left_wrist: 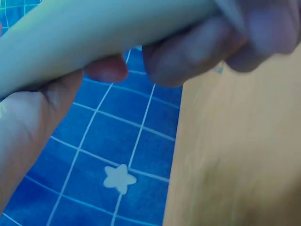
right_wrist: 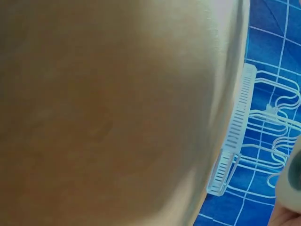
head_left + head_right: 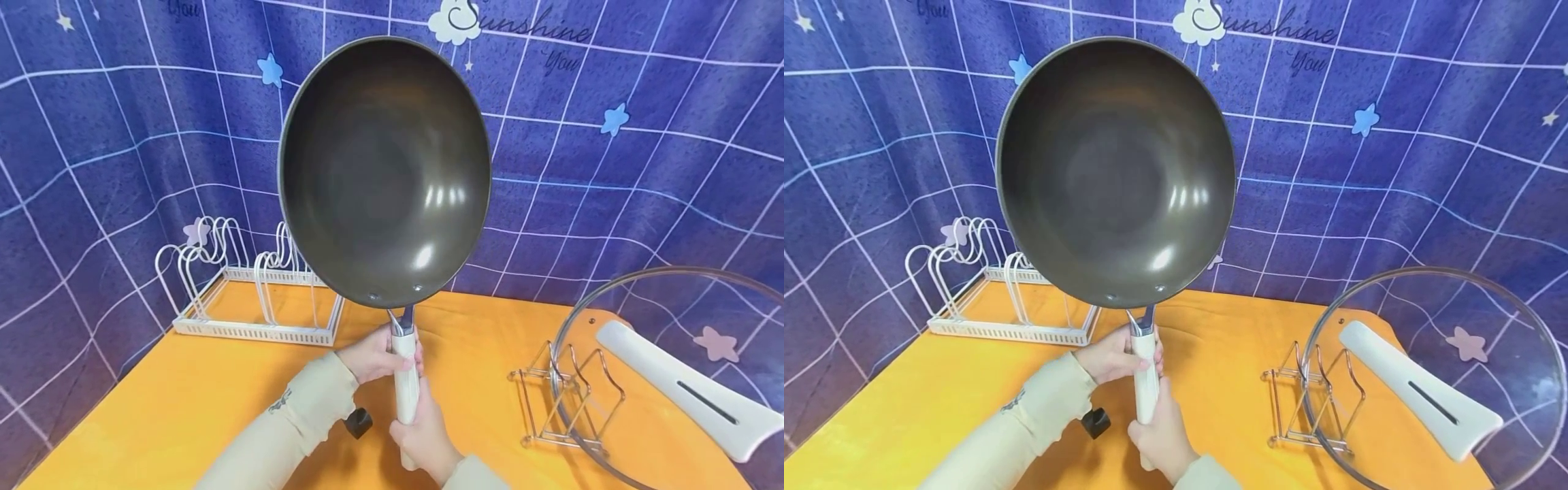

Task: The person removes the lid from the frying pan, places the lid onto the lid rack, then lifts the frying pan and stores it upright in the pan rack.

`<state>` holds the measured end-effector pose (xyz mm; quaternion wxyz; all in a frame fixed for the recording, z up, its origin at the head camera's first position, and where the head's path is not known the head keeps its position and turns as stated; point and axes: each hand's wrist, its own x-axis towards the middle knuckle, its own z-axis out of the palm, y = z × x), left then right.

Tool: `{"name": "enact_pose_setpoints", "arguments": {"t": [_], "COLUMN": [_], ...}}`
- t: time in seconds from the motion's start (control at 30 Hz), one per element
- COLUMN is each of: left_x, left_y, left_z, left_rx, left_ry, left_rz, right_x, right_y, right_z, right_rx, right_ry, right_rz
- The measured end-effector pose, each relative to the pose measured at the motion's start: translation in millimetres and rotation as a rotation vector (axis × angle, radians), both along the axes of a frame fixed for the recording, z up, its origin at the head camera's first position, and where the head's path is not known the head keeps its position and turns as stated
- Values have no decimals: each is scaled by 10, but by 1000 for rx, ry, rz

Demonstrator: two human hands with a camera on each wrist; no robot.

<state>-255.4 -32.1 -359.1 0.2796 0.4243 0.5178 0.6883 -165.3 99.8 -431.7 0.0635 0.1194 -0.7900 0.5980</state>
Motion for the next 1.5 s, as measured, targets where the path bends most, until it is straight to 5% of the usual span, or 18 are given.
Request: {"name": "enact_pose_setpoints", "arguments": {"t": [0.13, 0.23, 0.47, 0.57, 0.77, 0.97, 1.13, 1.37, 1.5], "left_x": [13, 35, 126, 137, 102, 9, -54, 92, 178], "left_y": [-23, -28, -63, -62, -108, -124, -146, -227, -263], "left_z": [21, 23, -62, -79, -63, -4, 84, 91, 99], "left_rx": [-15, -34, -44, -13, 10, -77, -141, -203, -197], "left_ry": [70, 98, 190, 204, 209, 281, 341, 427, 442], "left_rz": [43, 95, 181, 185, 218, 282, 345, 456, 463], "right_x": [14, 20, 225, 303, 257, 55, -88, -24, 8], "right_y": [-23, -34, 12, 27, 22, -12, -54, -123, -152], "right_z": [35, 72, 261, 293, 299, 207, 210, 185, 179], "right_rx": [-83, -52, 467, 557, 476, 280, 257, 158, 135], "right_ry": [-47, -34, -73, -45, 30, -41, -55, -95, -71], "right_rz": [64, 58, -30, -36, 46, 148, 135, 204, 274]}}
